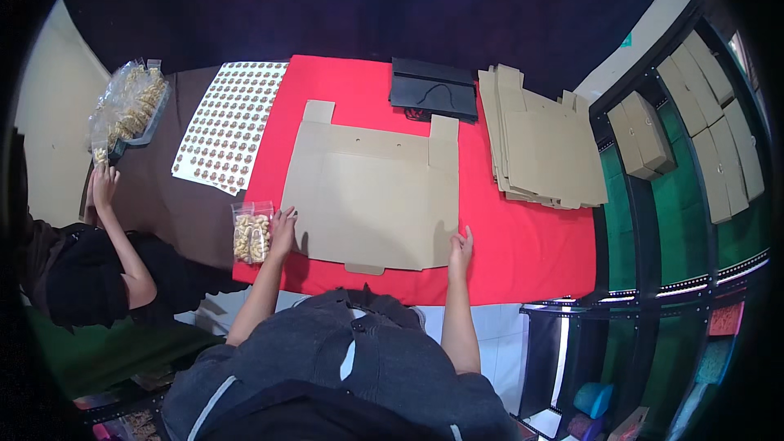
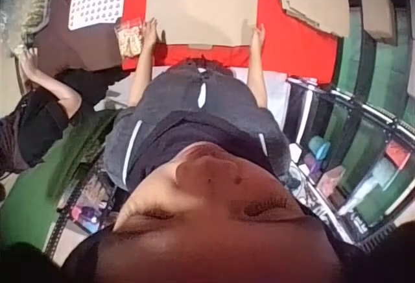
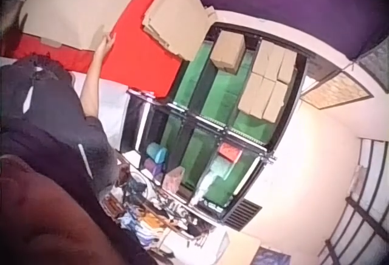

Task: Folding a cardboard pizza-style box and then filling it with small plastic bags of cashew nuts.

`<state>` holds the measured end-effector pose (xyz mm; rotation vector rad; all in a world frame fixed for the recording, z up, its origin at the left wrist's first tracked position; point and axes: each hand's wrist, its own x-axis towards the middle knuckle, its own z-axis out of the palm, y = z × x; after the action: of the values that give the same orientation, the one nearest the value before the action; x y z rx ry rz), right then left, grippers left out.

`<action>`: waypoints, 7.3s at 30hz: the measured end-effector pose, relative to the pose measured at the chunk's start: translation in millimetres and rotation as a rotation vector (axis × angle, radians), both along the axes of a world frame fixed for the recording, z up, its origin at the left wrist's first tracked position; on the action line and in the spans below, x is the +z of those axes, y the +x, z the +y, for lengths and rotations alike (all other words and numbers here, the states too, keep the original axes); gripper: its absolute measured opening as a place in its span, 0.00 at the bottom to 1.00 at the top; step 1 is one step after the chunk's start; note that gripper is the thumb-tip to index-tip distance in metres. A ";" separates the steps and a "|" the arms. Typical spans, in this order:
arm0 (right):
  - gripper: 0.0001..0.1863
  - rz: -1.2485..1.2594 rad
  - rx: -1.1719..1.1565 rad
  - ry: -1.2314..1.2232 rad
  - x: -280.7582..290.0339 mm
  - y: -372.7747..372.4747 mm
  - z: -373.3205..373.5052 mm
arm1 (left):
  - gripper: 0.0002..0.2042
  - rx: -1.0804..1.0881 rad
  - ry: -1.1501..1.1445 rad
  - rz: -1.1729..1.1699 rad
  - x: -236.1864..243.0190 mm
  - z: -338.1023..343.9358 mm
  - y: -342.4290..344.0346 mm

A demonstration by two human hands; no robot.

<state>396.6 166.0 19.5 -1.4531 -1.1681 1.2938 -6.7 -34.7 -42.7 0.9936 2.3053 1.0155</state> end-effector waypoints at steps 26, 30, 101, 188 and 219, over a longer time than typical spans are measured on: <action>0.26 -0.083 -0.203 -0.046 -18.7 30.4 11.8 | 0.19 0.043 0.092 -0.322 52.8 25.6 23.6; 0.24 -0.108 -0.158 -0.025 -14.6 26.1 14.5 | 0.19 0.055 0.193 -0.440 33.0 18.4 5.4; 0.52 -0.039 0.666 0.733 120.9 -143.4 270.3 | 0.38 0.003 -0.339 0.297 53.4 1.2 169.6; 0.10 -0.564 1.382 0.462 147.4 38.9 -14.0 | 0.25 -0.009 0.057 -0.853 154.5 -20.2 148.2; 0.09 -0.494 1.290 0.602 183.8 39.2 -10.2 | 0.35 -0.156 0.015 -0.214 167.3 -36.1 195.9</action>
<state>435.8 155.8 203.2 -0.4563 -2.7743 1.1099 189.2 -70.9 124.6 1.0014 2.0179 1.0235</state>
